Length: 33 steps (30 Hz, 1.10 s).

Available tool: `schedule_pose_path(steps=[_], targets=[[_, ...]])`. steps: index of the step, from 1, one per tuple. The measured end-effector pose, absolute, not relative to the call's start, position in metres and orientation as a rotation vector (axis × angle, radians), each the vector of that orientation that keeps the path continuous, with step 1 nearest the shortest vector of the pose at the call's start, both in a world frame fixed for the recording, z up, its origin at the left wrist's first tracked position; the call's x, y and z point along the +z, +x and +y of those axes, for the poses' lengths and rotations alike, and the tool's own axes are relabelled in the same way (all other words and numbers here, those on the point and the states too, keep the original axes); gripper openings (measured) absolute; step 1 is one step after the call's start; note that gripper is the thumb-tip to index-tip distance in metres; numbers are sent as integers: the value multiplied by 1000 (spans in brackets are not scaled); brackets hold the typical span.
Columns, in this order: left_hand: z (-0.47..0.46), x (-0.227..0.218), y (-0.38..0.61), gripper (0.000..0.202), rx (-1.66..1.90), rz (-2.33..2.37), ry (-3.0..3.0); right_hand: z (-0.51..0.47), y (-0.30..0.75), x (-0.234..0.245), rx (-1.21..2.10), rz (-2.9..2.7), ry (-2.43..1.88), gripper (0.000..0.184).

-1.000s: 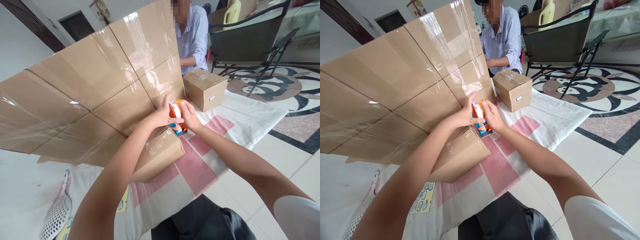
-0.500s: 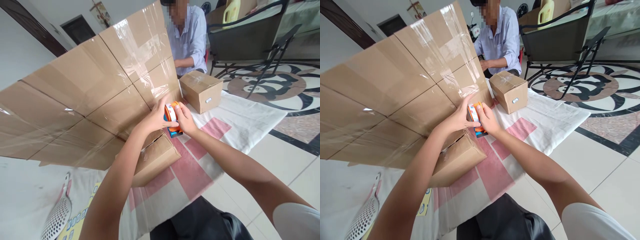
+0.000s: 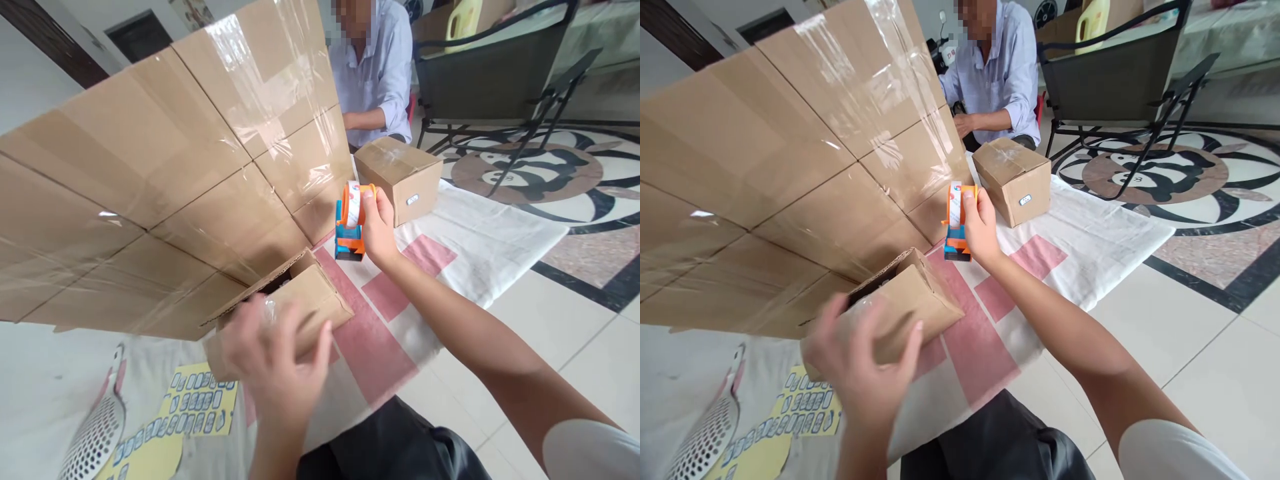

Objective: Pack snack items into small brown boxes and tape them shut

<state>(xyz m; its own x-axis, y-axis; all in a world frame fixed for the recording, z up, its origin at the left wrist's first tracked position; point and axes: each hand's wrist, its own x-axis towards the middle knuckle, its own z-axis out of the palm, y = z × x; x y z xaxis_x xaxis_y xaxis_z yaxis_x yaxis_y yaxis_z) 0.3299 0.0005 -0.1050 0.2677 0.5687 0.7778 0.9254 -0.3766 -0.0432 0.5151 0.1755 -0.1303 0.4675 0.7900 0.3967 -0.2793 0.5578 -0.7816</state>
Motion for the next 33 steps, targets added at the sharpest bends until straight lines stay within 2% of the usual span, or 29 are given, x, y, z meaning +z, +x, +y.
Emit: schedule_pose_path(steps=[2,3,6,10,14,17,20,22,25,29,33], targets=[[3,-107,308,73,-646,-1677,-1967,176,515,-131,690,-847,-730,53],[5,-105,298,76,-490,-1799,-2006,177,515,-132,670,-848,-738,54],[12,-99,278,70,-238,-1896,-2123,179,514,-134,657,-859,-751,56],[31,-102,274,69,-269,-1933,-2102,179,511,-135,672,-866,-773,57],[42,-112,298,59,-680,-1781,-2093,177,510,-135,674,-876,-718,53],[45,-124,337,49,-1206,-1623,-2489,174,511,-135,646,-917,-673,47],[59,-137,371,63,-1700,-1885,-2754,168,513,-136,574,-1005,-683,46],[75,-144,381,56,-1903,-2091,-2786,163,513,-136,544,-1084,-709,48],[93,-154,379,36,-2150,-2258,-2803,155,511,-139,568,-1197,-741,50],[99,-165,368,37,-2293,-2511,-2866,151,505,-147,624,-1323,-906,52],[97,-177,368,32,-2392,-2400,-2907,159,500,-154,554,-1355,-1007,52]])
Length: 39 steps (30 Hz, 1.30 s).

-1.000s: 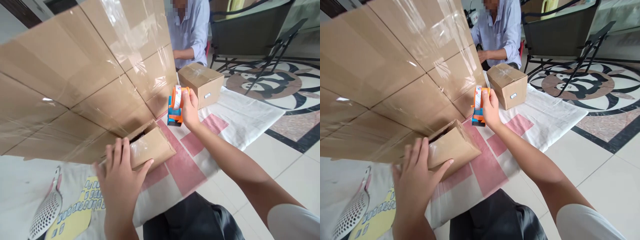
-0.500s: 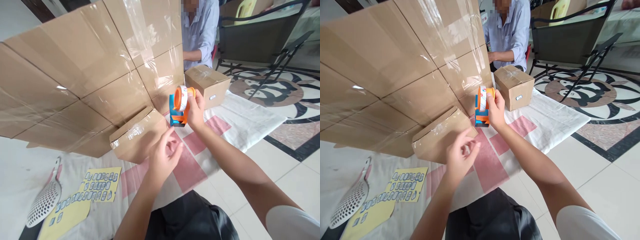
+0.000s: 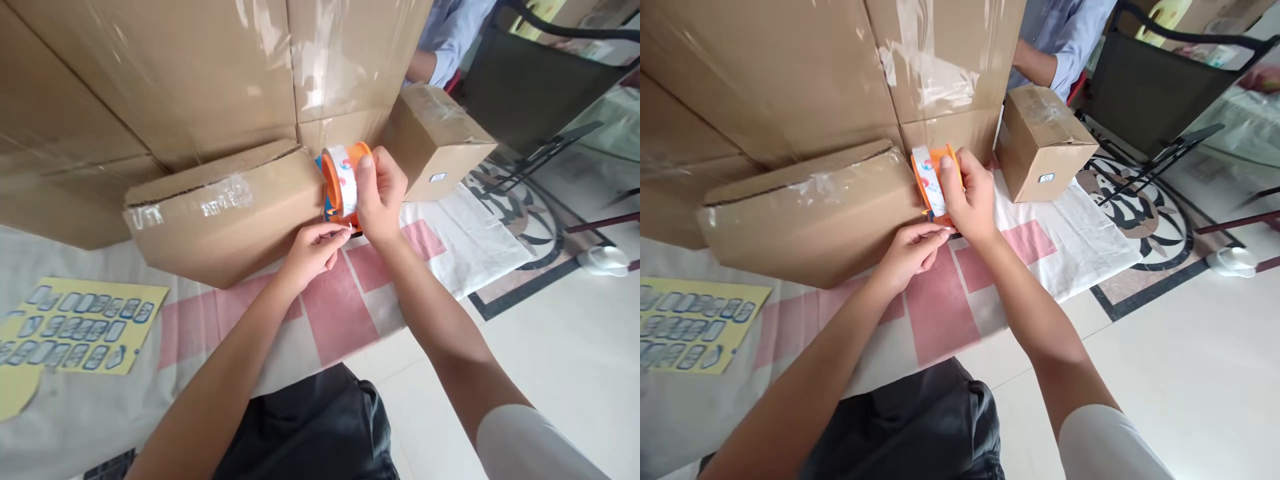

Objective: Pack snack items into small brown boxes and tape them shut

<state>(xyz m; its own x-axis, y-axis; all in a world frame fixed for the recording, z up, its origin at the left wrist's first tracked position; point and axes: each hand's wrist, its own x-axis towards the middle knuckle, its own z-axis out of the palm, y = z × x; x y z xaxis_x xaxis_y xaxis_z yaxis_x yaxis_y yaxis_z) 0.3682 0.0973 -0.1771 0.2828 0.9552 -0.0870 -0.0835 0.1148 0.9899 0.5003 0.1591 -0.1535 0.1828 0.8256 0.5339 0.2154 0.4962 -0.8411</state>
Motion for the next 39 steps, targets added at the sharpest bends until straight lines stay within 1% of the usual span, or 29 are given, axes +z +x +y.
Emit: schedule_pose_path(steps=[4,7,10,14,17,19,21,24,27,29,32,33,34,39], targets=[[93,-182,373,23,1047,970,1214,174,502,-154,385,-1352,-1053,54],[86,-179,372,23,989,987,1282,183,505,-154,268,-1356,-1088,55],[80,-179,370,23,1034,1082,1415,189,504,-157,188,-1372,-1108,55],[77,-182,368,15,1276,1193,1724,190,498,-161,149,-1403,-1103,55],[78,-183,367,15,1376,1159,1895,189,496,-160,149,-1400,-1055,55],[78,-183,366,15,1376,1129,1882,188,496,-158,149,-1385,-1041,54],[77,-184,368,15,1311,1075,1710,187,497,-157,153,-1367,-1036,52],[75,-188,373,22,1167,961,1355,188,499,-158,167,-1339,-1037,48],[74,-192,379,28,1134,930,1215,190,499,-162,197,-1324,-1073,49],[74,-193,380,39,1130,964,1198,192,499,-165,222,-1325,-1111,51],[75,-192,378,62,1114,1031,1148,196,500,-171,251,-1331,-1154,53],[75,-192,377,64,1108,1047,1133,198,500,-172,266,-1334,-1160,53],[75,-192,377,63,1103,1054,1127,199,501,-173,281,-1337,-1166,53],[74,-194,379,37,1145,1066,1108,204,501,-173,268,-1312,-1238,56]])
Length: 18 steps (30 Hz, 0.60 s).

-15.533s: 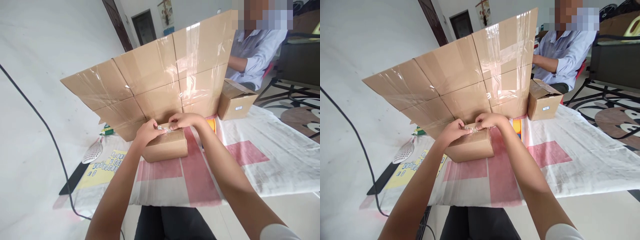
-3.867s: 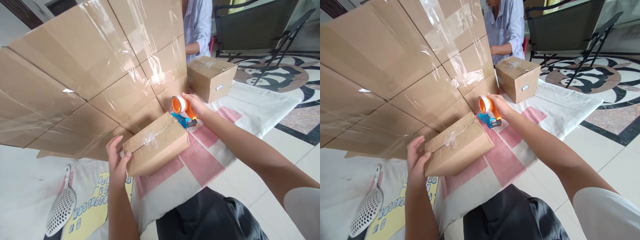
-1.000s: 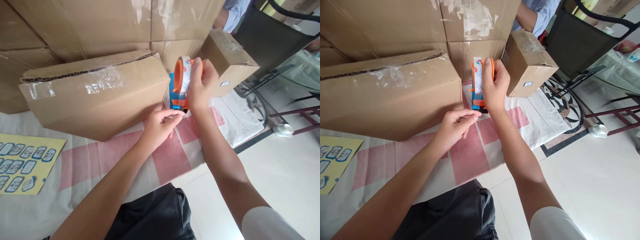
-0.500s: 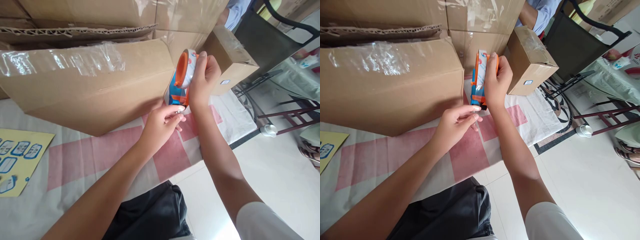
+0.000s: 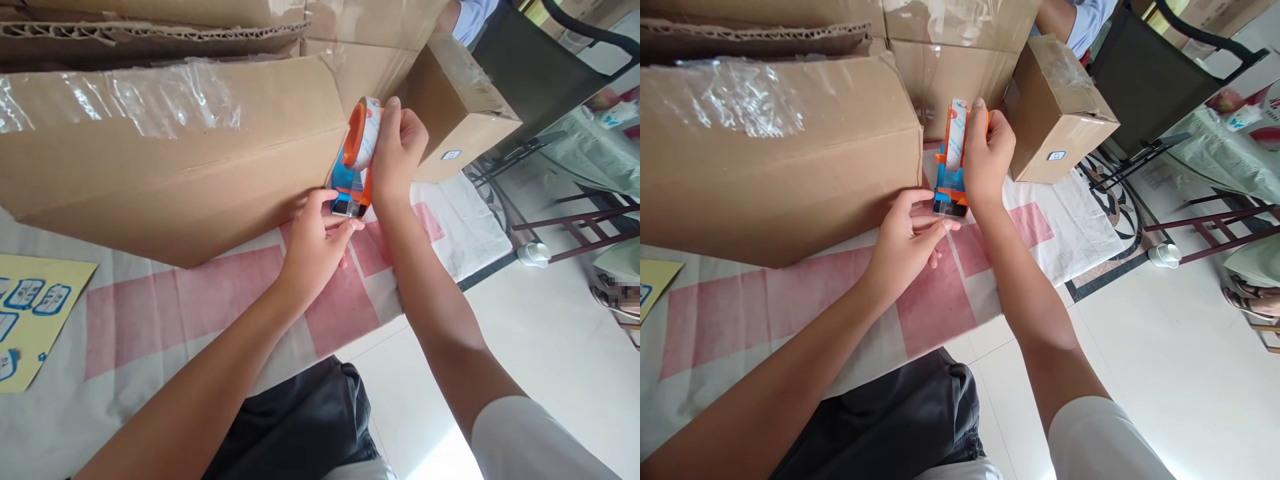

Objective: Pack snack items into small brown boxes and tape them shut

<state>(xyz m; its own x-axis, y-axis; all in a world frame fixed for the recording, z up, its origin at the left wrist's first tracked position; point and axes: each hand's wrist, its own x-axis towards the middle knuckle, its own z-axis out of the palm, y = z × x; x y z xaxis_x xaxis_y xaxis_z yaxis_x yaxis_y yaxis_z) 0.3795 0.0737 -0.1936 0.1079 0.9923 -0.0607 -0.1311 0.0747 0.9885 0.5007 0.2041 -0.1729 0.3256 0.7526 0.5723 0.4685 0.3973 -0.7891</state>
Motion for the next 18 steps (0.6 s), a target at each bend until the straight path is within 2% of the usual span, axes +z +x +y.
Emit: schedule_pose_path(steps=[3,9,18], targets=[[72,-195,382,29,1164,1080,1074,203,500,-171,269,-1318,-1208,58],[72,-201,384,29,1138,1082,1056,205,503,-173,276,-1280,-1191,61],[70,-197,384,22,1089,1091,1144,194,498,-159,490,-1158,-1248,58]])
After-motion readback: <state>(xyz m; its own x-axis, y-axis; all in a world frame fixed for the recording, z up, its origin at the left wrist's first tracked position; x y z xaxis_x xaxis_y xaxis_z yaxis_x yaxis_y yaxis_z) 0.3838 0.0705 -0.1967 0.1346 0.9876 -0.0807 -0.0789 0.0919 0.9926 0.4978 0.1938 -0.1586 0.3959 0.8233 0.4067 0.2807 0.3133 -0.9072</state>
